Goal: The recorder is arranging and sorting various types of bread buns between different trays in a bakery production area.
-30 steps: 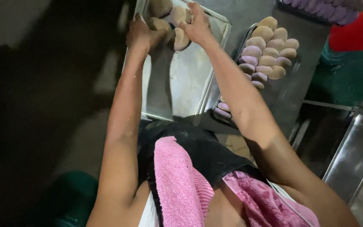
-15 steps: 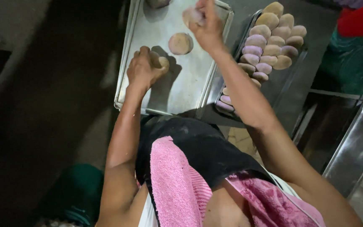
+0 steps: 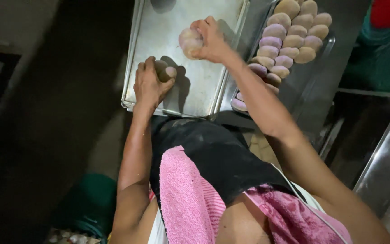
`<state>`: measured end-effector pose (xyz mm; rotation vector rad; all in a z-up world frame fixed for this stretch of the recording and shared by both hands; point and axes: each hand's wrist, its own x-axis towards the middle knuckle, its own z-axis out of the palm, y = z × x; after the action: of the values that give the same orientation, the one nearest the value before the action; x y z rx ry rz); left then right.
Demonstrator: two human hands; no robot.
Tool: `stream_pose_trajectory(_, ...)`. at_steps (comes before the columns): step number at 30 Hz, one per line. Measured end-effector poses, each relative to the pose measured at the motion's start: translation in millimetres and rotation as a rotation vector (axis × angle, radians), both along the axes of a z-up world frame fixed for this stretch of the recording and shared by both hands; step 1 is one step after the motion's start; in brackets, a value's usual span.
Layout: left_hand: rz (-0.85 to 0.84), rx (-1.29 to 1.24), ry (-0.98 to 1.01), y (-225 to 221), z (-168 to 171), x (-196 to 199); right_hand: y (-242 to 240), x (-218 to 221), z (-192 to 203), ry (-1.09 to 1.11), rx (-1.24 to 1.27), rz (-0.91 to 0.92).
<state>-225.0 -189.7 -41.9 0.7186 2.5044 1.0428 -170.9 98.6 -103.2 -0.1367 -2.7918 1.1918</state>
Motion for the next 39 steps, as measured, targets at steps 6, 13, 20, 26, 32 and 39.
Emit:
stream_pose_trajectory(6,-0.108,-0.042,0.077,4.8,-1.1,16.7,-35.6,47.5,22.6,0.015,0.201,-0.068)
stream_pose_trajectory(13,-0.077,-0.145,0.178,21.8,8.4,46.5,20.7,183.9,101.3,0.194,-0.047,-0.373)
stream_pose_trajectory(20,-0.079,-0.014,0.190,71.8,18.8,102.9,147.2,356.9,8.9,0.354,-0.090,-0.815)
stream_pose_trajectory(26,-0.227,0.084,0.275,139.8,42.0,160.5,172.2,356.9,-16.5,0.284,-0.058,-0.791)
stream_pose_trajectory(32,-0.326,0.117,0.259,192.4,51.6,205.9,185.7,348.6,-39.7,0.380,-0.186,-0.604)
stream_pose_trajectory(39,-0.569,0.027,0.256,251.2,69.1,240.6,190.5,340.8,-36.9,0.415,-0.049,-0.562)
